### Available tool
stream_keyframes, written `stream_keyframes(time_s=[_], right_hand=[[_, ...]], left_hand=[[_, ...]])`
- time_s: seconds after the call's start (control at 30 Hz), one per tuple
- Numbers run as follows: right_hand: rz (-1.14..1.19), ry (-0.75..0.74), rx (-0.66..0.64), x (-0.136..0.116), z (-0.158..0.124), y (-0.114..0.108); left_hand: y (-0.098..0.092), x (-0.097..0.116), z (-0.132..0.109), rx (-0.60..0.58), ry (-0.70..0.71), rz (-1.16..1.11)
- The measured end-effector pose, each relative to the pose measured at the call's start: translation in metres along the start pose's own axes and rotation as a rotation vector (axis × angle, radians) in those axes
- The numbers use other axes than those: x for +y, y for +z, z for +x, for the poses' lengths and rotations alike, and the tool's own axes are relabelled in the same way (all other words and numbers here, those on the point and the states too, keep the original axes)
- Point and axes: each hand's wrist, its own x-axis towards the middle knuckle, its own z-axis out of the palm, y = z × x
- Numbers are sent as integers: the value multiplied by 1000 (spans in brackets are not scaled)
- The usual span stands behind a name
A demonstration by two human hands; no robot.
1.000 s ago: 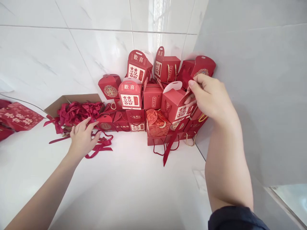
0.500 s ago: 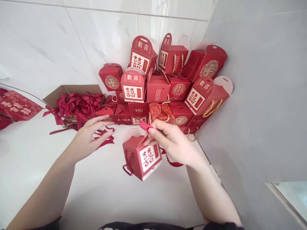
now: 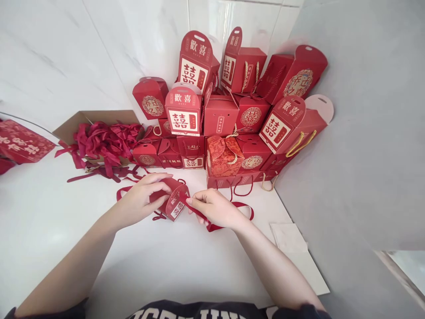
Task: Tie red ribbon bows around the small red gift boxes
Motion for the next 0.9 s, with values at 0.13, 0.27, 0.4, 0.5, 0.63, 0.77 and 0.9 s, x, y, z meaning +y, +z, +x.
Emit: stream_keyframes(time_s=[0.13,0.27,0.4,0.5,0.63,0.77,0.9], right_hand=[[-56,84,36,8,7,4],[-56,90,63,9,11,7],[-36,92,74,4,9,7],[19,11,84,-4,6,7],[-1,-171,139,-12,-1,11],[-418,-552,461,-5,-9,19],[-689,-830,505,6,-16,23]], left_hand=[[1,-2,0,0,2,1],[-1,0,0,6,-5,-14],[-5,6,-1,28,-37,-48],[-8,11,-2,40,-47,-48],[-11,21,-6,187,-28,-40],[-14,29,-13,353,191,-75],[-15,30,-17,461,410,83]])
